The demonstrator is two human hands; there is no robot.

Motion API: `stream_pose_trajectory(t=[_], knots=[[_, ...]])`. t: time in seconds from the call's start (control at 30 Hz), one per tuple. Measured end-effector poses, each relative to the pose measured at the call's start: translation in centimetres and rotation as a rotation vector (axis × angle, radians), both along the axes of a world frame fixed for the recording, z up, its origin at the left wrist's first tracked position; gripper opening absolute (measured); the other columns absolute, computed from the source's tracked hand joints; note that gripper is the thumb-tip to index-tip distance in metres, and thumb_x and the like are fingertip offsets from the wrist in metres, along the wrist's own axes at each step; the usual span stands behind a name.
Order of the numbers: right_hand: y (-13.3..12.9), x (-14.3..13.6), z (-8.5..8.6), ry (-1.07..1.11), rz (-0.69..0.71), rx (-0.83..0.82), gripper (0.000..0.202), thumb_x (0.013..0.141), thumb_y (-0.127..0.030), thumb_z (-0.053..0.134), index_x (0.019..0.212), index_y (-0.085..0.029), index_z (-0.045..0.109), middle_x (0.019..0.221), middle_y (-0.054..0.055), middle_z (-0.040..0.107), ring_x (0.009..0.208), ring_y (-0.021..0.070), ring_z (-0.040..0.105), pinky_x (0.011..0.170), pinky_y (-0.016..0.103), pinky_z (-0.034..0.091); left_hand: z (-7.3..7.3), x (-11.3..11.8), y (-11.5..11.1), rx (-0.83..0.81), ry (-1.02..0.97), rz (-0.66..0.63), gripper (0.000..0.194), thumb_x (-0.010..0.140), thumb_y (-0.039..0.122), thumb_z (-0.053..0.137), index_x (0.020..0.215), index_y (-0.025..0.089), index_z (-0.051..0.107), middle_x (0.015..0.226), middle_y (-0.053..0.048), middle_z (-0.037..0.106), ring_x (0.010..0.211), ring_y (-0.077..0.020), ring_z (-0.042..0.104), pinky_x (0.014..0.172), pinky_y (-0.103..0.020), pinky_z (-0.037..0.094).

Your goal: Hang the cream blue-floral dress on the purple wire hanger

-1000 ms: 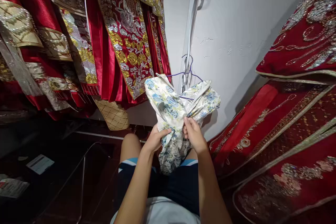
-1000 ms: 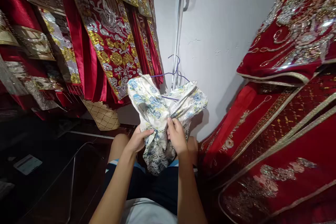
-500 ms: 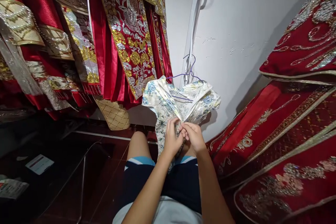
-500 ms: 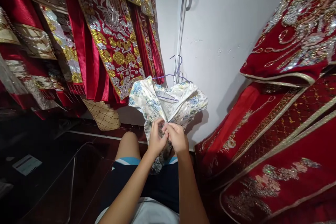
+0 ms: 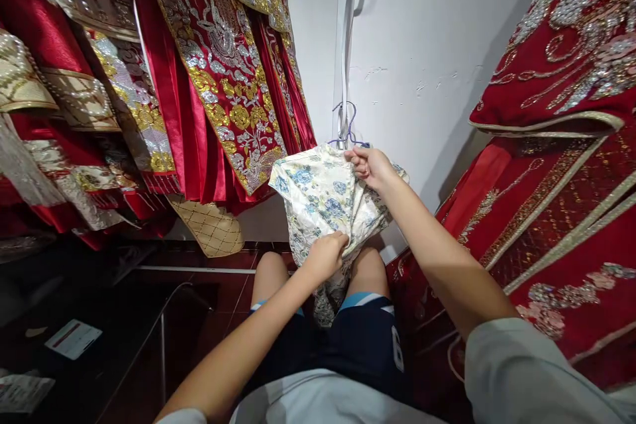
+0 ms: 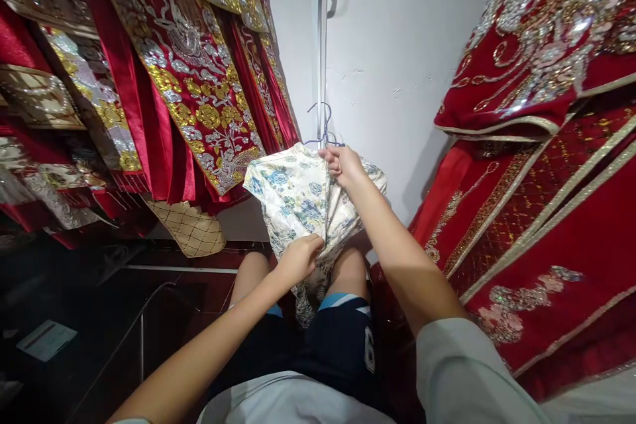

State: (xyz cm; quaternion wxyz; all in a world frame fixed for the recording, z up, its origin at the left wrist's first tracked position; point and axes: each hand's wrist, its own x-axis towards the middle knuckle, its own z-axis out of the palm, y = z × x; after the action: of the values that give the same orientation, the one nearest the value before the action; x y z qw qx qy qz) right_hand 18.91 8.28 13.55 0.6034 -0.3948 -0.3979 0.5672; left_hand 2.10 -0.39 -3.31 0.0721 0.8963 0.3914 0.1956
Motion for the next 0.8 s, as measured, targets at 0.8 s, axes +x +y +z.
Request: stream_pose_trajectory(t=[0.8], knots=[[-4.0,-2.2,-12.0,-0.228,-0.15,0.141,0.024,0.07,-0.036,0.062,0.054,-0.019,0.059,0.043,-0.004,0.047,0.04,0.0069,0.034,0.041,0.022,0.021,14.1,-7.6,13.6,-0.105,-1.654,0.25,0.017,0.09,0.025,0.058,0.075,0.017,0.057,0.076,-0.005,0.059,0.084,-0.0183,0.061,0.081,-0.033,0.052]])
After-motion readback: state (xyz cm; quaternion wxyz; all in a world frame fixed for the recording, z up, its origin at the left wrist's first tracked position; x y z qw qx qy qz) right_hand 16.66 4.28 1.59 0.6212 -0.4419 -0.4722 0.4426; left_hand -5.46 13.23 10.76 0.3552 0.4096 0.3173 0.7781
